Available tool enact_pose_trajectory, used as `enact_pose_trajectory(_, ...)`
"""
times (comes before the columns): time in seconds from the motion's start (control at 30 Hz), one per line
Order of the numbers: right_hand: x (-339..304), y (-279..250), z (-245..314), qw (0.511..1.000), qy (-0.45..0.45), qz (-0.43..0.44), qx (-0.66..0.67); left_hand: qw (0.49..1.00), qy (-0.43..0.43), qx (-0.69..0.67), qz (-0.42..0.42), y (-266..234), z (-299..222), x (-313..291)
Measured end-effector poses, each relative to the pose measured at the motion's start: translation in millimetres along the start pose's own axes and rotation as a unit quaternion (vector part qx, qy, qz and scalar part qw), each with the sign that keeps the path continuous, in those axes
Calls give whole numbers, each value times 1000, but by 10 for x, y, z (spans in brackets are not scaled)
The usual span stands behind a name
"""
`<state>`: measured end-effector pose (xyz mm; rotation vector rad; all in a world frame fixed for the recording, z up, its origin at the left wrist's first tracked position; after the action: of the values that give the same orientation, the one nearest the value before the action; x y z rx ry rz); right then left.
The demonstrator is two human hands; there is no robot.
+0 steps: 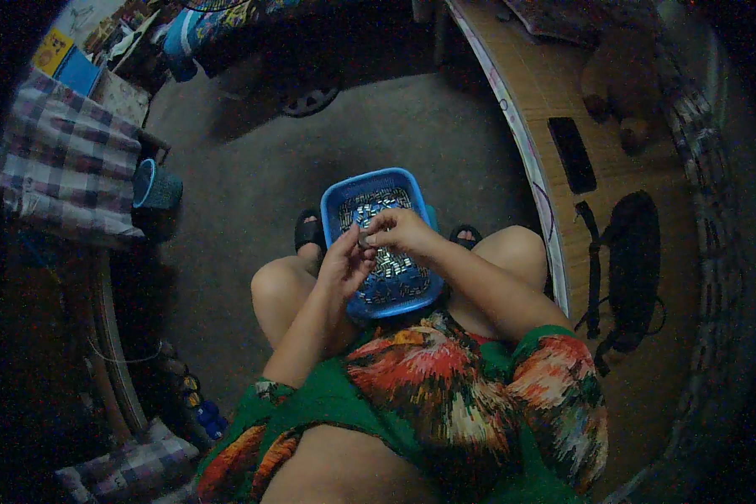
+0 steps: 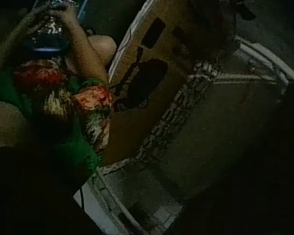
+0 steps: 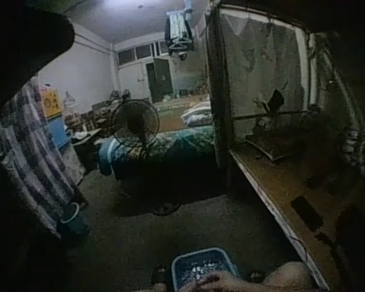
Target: Sorting small metal pins and components from a blue plastic basket.
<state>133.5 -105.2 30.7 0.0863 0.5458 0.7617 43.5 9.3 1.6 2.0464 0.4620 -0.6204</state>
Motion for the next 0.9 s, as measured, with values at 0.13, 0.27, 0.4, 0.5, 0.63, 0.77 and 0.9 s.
enact_pose_trajectory(0.13,67,-73,-101,997,70,-11,2,999,22,23,-14,-2,-17,7)
enact_pose_trajectory(0.27,79,-94,-145,992,96,-46,63,998,52,19,-43,2,-19,-7)
enact_pose_trajectory(0.4,59,-32,-114,997,67,-41,2,996,57,25,-66,29,-56,-49)
enact_pose_trajectory(0.5,62,-34,-118,998,54,-16,-13,995,61,30,-72,92,-65,-86)
enact_pose_trajectory(0.63,51,-49,-135,997,71,8,6,994,72,35,-81,49,-44,-42)
enact_pose_trajectory(0.77,71,-60,-171,993,88,-6,80,995,66,53,-57,-13,-41,8)
enact_pose_trajectory(0.9,110,-96,-200,992,106,-6,75,994,67,52,-70,39,-40,-45)
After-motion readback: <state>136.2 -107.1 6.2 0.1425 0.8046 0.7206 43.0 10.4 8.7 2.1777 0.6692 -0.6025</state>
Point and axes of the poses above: each hand's wrist, its own x-axis towards the middle knuckle, its own y-axis out of the palm, z = x × y, the point moved 2 cm from there along x, towards the middle knuckle, and after that the axes turned 9 degrees about -z, right-handed, at the moved point
